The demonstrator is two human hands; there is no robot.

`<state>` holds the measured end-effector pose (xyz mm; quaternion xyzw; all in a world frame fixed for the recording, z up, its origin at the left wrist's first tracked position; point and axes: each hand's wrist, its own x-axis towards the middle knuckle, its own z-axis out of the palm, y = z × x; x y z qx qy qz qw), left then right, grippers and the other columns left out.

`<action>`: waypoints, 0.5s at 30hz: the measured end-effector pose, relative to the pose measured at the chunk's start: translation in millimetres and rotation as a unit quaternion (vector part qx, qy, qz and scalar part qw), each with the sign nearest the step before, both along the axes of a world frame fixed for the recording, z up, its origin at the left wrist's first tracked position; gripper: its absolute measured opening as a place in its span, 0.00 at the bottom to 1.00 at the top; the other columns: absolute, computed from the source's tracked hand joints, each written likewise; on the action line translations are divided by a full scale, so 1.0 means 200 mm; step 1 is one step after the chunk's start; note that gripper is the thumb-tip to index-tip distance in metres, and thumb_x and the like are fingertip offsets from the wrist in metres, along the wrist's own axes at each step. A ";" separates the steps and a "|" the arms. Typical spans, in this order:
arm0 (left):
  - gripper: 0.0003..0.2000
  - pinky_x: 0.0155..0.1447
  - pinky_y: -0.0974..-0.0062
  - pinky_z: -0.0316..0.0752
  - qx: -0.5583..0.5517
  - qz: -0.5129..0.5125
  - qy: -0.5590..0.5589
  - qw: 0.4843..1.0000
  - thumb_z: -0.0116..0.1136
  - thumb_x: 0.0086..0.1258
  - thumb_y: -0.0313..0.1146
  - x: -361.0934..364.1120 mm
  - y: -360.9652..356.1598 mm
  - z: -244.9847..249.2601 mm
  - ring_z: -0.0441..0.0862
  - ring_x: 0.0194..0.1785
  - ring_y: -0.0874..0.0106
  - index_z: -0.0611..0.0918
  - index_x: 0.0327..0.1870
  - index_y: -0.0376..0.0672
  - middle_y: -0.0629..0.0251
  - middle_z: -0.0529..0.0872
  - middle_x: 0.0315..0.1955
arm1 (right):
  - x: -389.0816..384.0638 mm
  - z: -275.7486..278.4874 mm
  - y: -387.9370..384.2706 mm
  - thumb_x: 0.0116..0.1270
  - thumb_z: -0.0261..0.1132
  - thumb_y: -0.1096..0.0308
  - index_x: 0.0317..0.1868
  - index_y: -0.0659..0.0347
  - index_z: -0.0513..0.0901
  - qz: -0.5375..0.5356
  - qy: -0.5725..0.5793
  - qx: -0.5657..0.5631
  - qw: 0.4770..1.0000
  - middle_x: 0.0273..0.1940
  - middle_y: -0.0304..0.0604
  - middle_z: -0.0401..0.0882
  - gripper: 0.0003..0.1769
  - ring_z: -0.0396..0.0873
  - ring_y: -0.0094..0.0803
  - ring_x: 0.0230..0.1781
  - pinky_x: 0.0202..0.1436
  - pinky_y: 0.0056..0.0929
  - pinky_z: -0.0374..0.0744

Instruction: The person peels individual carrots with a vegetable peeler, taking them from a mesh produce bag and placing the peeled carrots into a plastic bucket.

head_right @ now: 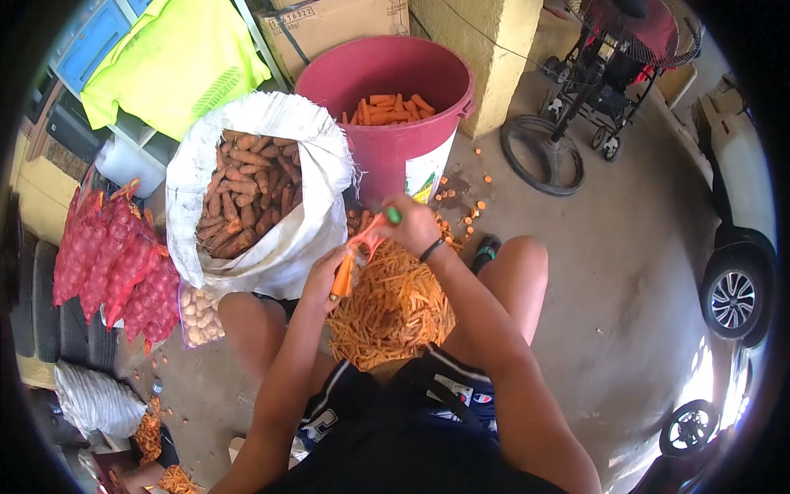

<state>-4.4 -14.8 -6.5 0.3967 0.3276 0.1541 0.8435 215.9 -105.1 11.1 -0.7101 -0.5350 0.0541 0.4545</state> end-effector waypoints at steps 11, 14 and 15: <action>0.13 0.35 0.77 0.81 -0.042 -0.020 -0.065 0.997 0.52 0.82 0.39 0.00 0.04 -0.06 0.83 0.34 0.75 0.78 0.56 0.39 0.64 0.85 0.37 | -0.01 -0.05 0.00 0.47 0.85 0.57 0.45 0.59 0.82 0.004 0.001 -0.007 1.000 0.41 0.47 0.85 0.28 0.87 0.41 0.39 0.42 0.38 0.84; 0.15 0.36 0.77 0.81 -0.036 0.023 -0.011 0.999 0.51 0.83 0.42 0.03 0.00 0.04 0.84 0.35 0.75 0.79 0.56 0.39 0.65 0.85 0.37 | 0.07 0.00 -0.01 0.46 0.86 0.57 0.45 0.60 0.82 -0.067 0.069 -0.037 0.995 0.40 0.47 0.85 0.29 0.87 0.42 0.38 0.42 0.38 0.84; 0.16 0.36 0.77 0.81 -0.055 0.014 -0.039 0.998 0.51 0.83 0.42 0.02 0.01 0.02 0.84 0.35 0.74 0.79 0.57 0.39 0.65 0.85 0.37 | 0.08 0.03 -0.02 0.46 0.86 0.57 0.46 0.60 0.82 -0.080 0.097 -0.052 0.991 0.39 0.47 0.85 0.30 0.87 0.42 0.38 0.42 0.38 0.84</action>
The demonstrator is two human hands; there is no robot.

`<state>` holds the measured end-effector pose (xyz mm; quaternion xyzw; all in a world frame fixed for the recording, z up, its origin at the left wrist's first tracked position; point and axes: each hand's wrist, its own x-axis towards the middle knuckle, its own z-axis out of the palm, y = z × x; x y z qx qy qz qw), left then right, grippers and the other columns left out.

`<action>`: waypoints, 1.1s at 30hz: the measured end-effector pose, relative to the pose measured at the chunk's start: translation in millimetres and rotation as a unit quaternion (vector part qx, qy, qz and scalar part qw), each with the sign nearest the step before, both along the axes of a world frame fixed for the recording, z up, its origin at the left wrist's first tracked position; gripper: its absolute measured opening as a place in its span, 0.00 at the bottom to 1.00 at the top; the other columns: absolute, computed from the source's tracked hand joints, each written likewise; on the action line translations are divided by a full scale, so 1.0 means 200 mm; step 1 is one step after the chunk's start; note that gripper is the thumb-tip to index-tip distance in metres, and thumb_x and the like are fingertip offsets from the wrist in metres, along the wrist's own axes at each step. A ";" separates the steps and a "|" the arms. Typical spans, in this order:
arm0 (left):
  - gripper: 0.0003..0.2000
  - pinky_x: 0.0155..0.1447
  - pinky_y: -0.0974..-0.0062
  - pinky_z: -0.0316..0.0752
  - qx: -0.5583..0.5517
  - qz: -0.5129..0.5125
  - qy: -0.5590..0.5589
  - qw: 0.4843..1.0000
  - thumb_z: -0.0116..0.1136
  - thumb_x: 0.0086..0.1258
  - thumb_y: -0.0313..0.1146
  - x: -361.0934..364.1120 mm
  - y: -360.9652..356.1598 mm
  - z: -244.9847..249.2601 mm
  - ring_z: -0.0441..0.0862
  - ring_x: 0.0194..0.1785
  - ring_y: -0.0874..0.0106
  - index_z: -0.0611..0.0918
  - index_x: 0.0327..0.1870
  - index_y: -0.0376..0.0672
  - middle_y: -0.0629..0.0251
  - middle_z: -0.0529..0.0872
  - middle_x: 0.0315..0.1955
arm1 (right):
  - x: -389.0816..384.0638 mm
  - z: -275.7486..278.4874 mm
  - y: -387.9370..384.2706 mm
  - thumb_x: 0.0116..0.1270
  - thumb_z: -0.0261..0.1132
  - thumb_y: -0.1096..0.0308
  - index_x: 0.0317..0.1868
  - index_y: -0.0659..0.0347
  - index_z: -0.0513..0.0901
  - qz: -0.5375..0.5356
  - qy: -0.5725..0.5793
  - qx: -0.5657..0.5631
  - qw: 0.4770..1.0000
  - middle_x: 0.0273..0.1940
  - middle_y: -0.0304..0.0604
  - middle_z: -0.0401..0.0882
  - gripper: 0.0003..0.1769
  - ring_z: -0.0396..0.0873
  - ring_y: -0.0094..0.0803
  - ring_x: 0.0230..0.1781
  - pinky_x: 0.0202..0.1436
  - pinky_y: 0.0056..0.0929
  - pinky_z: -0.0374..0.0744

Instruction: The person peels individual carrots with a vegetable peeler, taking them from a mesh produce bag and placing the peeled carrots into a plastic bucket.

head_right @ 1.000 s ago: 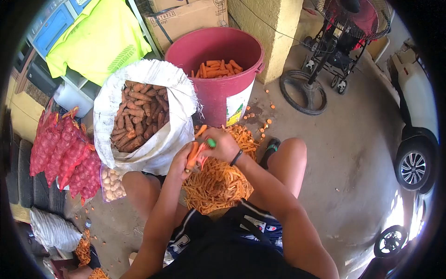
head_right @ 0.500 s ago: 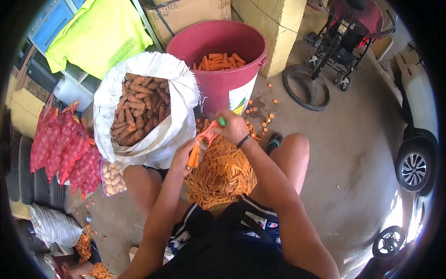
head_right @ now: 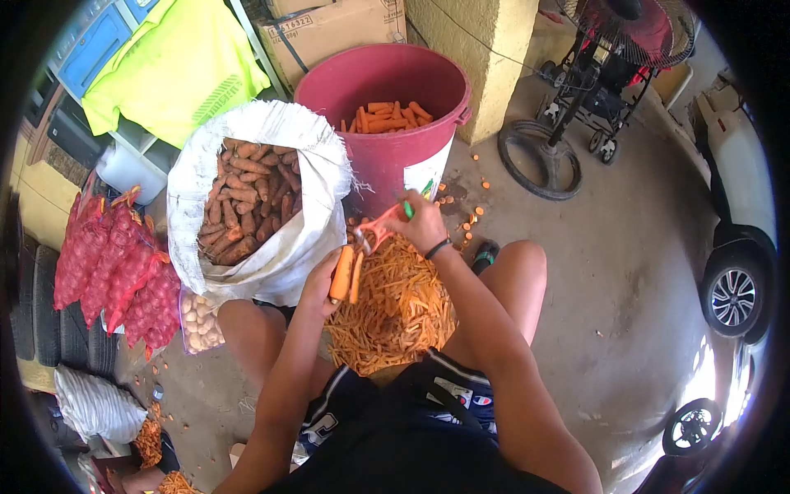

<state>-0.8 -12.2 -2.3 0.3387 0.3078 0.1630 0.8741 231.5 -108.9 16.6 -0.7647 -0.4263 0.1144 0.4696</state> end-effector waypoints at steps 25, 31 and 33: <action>0.11 0.33 0.77 0.81 0.005 0.015 0.000 1.000 0.52 0.82 0.39 0.01 0.01 -0.01 0.83 0.34 0.76 0.79 0.53 0.43 0.67 0.83 0.36 | -0.06 -0.07 0.02 0.48 0.85 0.54 0.48 0.59 0.83 0.056 -0.054 0.093 0.993 0.39 0.48 0.87 0.32 0.87 0.43 0.35 0.41 0.37 0.84; 0.13 0.32 0.77 0.80 0.038 0.006 0.045 0.998 0.52 0.82 0.41 -0.01 -0.04 0.03 0.83 0.33 0.76 0.79 0.53 0.42 0.67 0.83 0.36 | -0.13 -0.03 0.00 0.49 0.84 0.54 0.46 0.60 0.82 0.097 -0.109 0.046 0.988 0.38 0.47 0.87 0.29 0.88 0.42 0.36 0.41 0.37 0.85; 0.13 0.32 0.77 0.79 0.042 0.006 0.049 0.998 0.51 0.82 0.42 0.00 -0.03 0.03 0.82 0.32 0.77 0.79 0.53 0.42 0.67 0.83 0.35 | -0.05 -0.05 0.02 0.50 0.84 0.55 0.46 0.61 0.82 0.049 -0.050 0.029 0.997 0.39 0.48 0.87 0.30 0.88 0.41 0.37 0.42 0.36 0.86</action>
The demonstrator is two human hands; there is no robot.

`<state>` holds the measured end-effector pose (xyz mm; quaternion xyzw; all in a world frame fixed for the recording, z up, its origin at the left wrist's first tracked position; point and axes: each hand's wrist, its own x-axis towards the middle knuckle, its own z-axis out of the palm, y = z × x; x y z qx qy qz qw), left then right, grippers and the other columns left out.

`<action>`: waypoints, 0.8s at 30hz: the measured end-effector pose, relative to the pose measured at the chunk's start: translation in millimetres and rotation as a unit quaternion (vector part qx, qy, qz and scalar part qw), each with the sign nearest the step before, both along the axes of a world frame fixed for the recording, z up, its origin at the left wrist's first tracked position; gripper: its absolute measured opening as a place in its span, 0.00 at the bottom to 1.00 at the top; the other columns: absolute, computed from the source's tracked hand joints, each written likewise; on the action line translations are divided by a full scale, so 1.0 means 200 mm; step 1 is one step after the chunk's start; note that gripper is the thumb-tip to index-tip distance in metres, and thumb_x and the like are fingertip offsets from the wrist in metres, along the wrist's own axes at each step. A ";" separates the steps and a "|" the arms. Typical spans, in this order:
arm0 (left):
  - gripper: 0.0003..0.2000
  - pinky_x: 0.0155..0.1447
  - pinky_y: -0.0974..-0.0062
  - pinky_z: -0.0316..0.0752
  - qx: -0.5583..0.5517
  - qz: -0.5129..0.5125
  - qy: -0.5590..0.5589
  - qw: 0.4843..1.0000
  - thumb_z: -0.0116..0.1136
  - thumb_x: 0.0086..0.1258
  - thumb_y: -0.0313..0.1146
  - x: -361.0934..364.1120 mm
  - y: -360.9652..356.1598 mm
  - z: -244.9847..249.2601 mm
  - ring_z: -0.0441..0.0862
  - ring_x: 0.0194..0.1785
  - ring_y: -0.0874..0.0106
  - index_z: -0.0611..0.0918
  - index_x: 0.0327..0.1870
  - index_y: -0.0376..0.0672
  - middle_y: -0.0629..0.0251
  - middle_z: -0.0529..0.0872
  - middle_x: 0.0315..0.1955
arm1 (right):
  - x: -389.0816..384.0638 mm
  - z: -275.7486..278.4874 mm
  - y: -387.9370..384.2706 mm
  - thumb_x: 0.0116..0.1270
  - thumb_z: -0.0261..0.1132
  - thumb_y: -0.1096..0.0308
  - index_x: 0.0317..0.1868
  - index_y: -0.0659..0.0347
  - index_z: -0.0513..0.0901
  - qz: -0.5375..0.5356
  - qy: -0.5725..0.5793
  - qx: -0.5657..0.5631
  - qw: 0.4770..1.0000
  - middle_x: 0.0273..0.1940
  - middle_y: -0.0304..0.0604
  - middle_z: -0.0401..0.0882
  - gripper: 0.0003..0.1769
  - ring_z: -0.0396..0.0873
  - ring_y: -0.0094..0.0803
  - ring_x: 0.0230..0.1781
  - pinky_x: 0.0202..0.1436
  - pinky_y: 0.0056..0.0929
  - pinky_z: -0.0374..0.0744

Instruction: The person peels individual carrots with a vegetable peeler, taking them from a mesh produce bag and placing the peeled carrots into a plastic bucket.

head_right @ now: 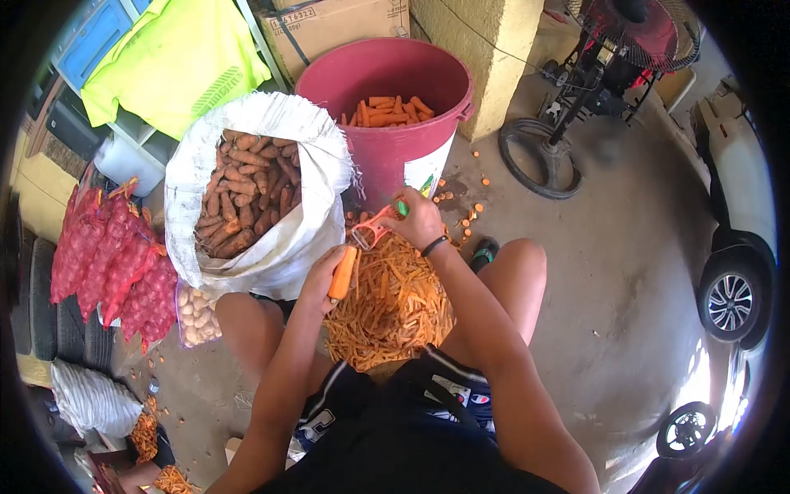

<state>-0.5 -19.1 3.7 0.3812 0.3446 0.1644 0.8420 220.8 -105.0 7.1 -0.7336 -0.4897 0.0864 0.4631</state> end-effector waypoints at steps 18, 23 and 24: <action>0.15 0.32 0.78 0.77 -0.034 -0.017 -0.067 0.997 0.52 0.82 0.42 0.02 0.01 -0.02 0.81 0.33 0.77 0.79 0.54 0.39 0.66 0.83 0.30 | -0.17 0.04 -0.04 0.48 0.85 0.56 0.46 0.60 0.82 0.118 -0.078 0.078 0.987 0.37 0.48 0.86 0.30 0.88 0.42 0.35 0.37 0.37 0.85; 0.15 0.38 0.79 0.80 -0.053 -0.045 -0.067 0.995 0.52 0.82 0.40 -0.03 0.08 -0.13 0.82 0.37 0.77 0.78 0.59 0.39 0.66 0.84 0.39 | -0.01 0.01 -0.02 0.49 0.85 0.57 0.46 0.60 0.82 -0.004 -0.030 0.034 0.999 0.36 0.48 0.86 0.28 0.88 0.40 0.36 0.40 0.37 0.85; 0.16 0.41 0.79 0.81 -0.066 -0.058 -0.102 0.991 0.52 0.82 0.39 -0.02 0.10 -0.17 0.83 0.39 0.77 0.78 0.61 0.39 0.65 0.84 0.42 | -0.03 0.01 -0.02 0.49 0.85 0.56 0.46 0.60 0.82 0.015 -0.030 0.049 0.998 0.36 0.48 0.86 0.29 0.88 0.40 0.36 0.41 0.37 0.85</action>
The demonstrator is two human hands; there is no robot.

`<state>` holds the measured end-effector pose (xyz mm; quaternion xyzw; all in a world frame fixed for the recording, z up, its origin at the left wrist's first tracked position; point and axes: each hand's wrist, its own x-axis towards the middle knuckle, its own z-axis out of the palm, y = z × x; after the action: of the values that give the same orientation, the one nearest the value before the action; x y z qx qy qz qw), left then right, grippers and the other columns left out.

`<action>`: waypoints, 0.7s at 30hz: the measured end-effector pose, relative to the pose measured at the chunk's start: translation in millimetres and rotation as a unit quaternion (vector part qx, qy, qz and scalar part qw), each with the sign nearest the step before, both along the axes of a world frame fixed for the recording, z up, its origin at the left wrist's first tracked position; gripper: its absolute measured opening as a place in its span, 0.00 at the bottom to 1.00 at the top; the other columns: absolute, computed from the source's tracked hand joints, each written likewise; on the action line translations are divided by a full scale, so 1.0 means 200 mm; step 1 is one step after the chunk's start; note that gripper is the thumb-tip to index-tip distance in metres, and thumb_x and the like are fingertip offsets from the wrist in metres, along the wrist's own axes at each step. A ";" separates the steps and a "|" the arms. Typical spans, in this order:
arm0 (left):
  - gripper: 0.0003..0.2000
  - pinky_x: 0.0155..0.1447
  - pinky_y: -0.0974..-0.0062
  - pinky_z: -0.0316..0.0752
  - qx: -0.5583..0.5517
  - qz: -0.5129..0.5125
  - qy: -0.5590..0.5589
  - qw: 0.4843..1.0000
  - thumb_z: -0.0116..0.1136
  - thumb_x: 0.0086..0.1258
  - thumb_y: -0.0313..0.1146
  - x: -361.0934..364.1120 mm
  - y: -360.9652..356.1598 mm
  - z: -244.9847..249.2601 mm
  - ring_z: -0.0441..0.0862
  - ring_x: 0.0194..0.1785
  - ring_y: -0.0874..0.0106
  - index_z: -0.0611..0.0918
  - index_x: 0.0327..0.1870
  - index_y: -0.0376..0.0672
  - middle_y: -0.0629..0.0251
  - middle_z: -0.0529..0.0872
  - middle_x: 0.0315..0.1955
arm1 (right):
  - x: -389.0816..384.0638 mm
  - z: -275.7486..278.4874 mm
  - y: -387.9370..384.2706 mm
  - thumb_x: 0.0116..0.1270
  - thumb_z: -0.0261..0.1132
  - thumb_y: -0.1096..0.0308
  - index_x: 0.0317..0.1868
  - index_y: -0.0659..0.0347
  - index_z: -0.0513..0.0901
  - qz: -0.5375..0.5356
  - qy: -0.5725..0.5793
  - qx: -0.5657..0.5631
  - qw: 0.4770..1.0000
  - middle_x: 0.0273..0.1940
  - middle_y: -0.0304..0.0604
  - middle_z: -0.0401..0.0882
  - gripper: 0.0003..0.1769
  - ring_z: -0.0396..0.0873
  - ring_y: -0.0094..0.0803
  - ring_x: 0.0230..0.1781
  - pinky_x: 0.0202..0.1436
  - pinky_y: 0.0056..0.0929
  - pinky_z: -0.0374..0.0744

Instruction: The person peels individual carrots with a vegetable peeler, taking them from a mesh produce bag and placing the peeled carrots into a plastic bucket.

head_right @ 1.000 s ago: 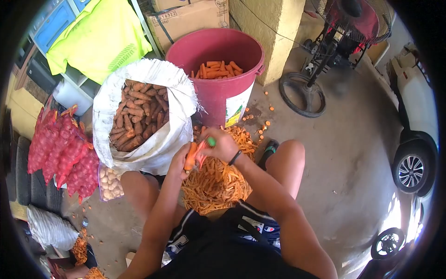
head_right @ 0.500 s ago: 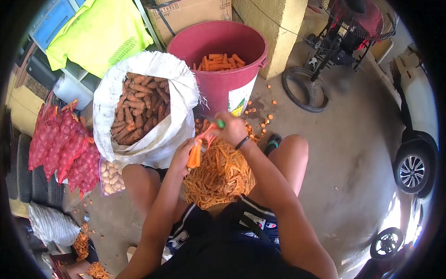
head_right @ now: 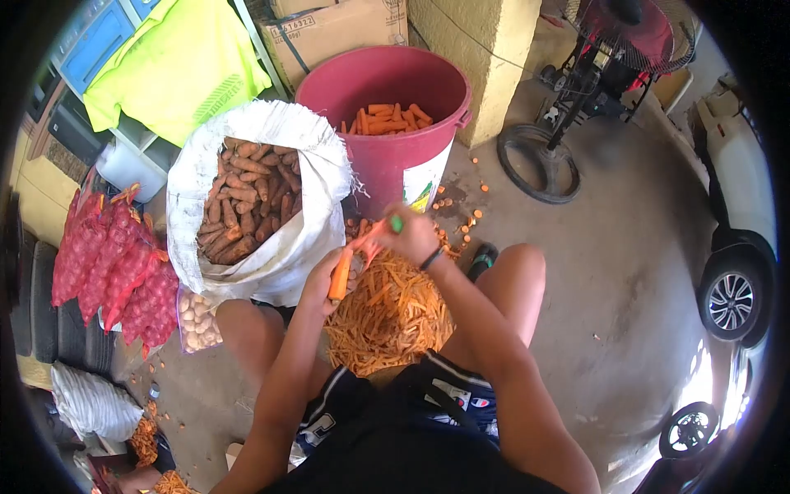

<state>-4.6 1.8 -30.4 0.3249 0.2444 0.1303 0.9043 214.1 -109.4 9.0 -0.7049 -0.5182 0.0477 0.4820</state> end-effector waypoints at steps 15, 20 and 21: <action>0.14 0.37 0.80 0.76 0.147 0.092 0.129 0.976 0.55 0.82 0.41 0.04 -0.09 0.08 0.80 0.36 0.80 0.82 0.54 0.39 0.69 0.84 0.37 | -0.11 0.00 0.00 0.49 0.84 0.53 0.45 0.59 0.82 0.085 -0.121 -0.006 0.989 0.38 0.47 0.84 0.29 0.87 0.45 0.39 0.44 0.40 0.84; 0.16 0.41 0.80 0.76 0.194 0.049 0.156 0.967 0.57 0.80 0.41 0.01 -0.13 0.14 0.80 0.39 0.81 0.83 0.56 0.38 0.68 0.86 0.40 | 0.19 -0.02 0.01 0.52 0.81 0.54 0.47 0.60 0.83 -0.065 -0.001 -0.140 0.988 0.37 0.51 0.86 0.27 0.87 0.48 0.41 0.46 0.42 0.84; 0.15 0.42 0.79 0.76 0.230 0.010 0.154 0.961 0.58 0.80 0.41 0.00 -0.13 0.13 0.80 0.39 0.81 0.84 0.56 0.38 0.67 0.86 0.40 | 0.21 -0.02 0.01 0.53 0.81 0.54 0.48 0.60 0.83 -0.067 0.008 -0.161 0.985 0.37 0.52 0.87 0.27 0.87 0.49 0.41 0.47 0.43 0.84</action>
<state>-3.6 -23.8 -5.0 0.5380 0.3473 0.1400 0.7552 255.2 -106.6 4.6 -0.8064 -0.4513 0.1034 0.3678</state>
